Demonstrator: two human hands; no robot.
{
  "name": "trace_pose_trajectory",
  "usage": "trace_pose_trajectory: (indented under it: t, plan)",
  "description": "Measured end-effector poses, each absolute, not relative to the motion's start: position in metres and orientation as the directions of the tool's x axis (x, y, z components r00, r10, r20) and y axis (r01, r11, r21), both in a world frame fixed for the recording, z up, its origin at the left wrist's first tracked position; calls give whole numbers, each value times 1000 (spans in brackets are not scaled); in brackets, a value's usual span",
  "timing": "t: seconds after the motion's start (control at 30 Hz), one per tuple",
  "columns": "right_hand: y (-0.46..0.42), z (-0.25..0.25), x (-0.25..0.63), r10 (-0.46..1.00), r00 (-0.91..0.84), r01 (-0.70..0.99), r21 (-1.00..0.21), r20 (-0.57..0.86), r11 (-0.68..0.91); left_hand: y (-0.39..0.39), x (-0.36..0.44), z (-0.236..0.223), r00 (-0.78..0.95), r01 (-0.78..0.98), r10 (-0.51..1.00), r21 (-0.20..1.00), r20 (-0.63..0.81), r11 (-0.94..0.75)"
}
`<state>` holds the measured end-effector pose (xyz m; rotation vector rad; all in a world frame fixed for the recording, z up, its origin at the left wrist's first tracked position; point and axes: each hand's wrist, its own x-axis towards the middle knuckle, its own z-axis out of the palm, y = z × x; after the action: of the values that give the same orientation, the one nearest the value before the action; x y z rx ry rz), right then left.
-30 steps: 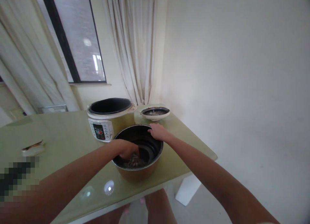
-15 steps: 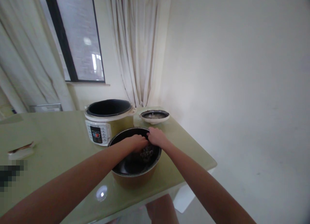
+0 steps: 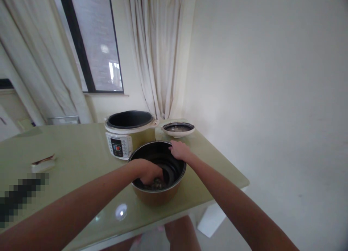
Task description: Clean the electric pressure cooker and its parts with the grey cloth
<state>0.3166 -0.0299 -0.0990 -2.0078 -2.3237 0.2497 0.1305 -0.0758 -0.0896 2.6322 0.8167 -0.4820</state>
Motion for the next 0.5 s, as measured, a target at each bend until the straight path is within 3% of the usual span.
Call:
trace_pose_trajectory:
  t: [0.1,0.2,0.33,0.5]
  plan:
    - [-32,-98,315,990,-135,979,-159,-49,126,-72,111,-79,747,587,405,237,-527,-774]
    - [-34,-98,314,992,-124,981,-155,-31,117,-68,100,-69,696,647,480,175,-534,-742]
    - [-35,-98,313,995,-100,984,-153,-19,96,-66,100,-68,592,748,670,-4,-448,-663]
    - [-37,-99,310,997,-71,987,-143,-5,69,-61,117,-85,623,740,730,-92,-282,-667]
